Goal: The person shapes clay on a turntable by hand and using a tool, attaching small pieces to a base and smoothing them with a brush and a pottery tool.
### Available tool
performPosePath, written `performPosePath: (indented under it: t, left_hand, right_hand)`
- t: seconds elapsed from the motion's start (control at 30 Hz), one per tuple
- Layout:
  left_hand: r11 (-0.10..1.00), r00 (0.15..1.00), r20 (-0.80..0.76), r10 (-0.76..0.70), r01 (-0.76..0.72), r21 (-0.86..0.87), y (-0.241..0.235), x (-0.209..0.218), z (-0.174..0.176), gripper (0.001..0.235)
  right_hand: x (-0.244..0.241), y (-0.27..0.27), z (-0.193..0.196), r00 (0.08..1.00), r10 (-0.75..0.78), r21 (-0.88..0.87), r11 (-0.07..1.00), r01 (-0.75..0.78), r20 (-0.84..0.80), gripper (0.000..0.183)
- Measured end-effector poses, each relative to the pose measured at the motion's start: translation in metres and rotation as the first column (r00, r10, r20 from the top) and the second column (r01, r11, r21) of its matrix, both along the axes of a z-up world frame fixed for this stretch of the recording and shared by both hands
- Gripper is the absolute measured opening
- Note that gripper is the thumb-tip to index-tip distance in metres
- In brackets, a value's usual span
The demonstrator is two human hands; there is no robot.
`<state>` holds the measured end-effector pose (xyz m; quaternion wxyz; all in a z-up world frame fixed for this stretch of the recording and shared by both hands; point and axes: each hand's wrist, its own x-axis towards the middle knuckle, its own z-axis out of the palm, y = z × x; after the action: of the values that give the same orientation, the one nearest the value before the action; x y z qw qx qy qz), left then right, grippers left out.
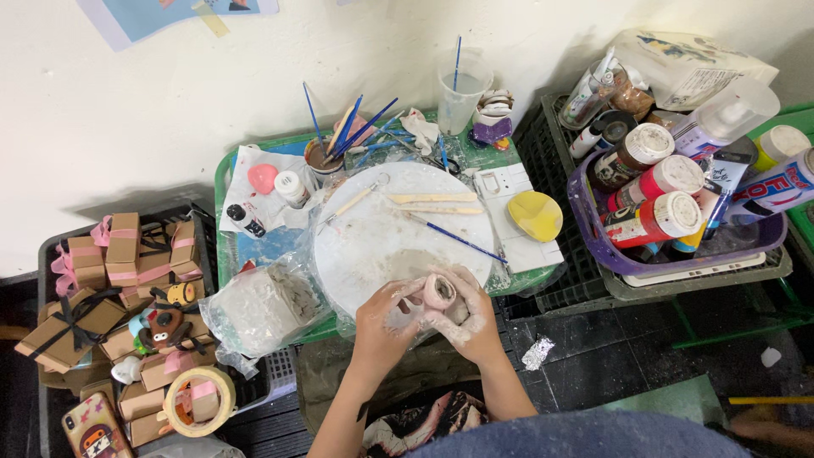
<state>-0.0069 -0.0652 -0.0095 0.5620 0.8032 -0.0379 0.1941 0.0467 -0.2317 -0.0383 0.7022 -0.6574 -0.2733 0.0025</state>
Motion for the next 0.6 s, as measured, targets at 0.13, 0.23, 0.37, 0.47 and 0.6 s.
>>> performPosePath:
  t: [0.13, 0.23, 0.37, 0.47, 0.6]
  left_hand:
    - [0.999, 1.000, -0.025, -0.013, 0.011, -0.053, -0.005, -0.001, -0.001, 0.050]
    - [1.000, 1.000, -0.012, -0.011, 0.011, -0.011, -0.005, 0.000, -0.001, 0.051]
    - [0.999, 1.000, 0.020, -0.020, 0.020, 0.026, -0.002, -0.001, -0.004, 0.057]
    - [0.997, 0.997, 0.076, 0.001, -0.006, 0.074, 0.002, 0.001, -0.009, 0.062]
    - [0.992, 0.995, -0.061, -0.085, 0.078, -0.101, 0.009, 0.005, -0.021, 0.057]
  right_hand:
    - [-0.001, -0.004, 0.012, 0.998, -0.053, -0.177, 0.983, 0.047, -0.034, 0.049]
    - [0.001, -0.007, 0.019, 0.996, -0.087, -0.289, 0.953, 0.089, 0.021, 0.051]
    - [0.003, -0.005, 0.024, 0.994, -0.083, -0.328, 0.939, 0.102, 0.074, 0.055]
    - [0.006, 0.002, 0.026, 1.000, -0.011, -0.291, 0.957, 0.013, 0.007, 0.060]
    - [0.013, 0.008, 0.019, 0.983, 0.130, -0.221, 0.970, -0.099, 0.128, 0.065]
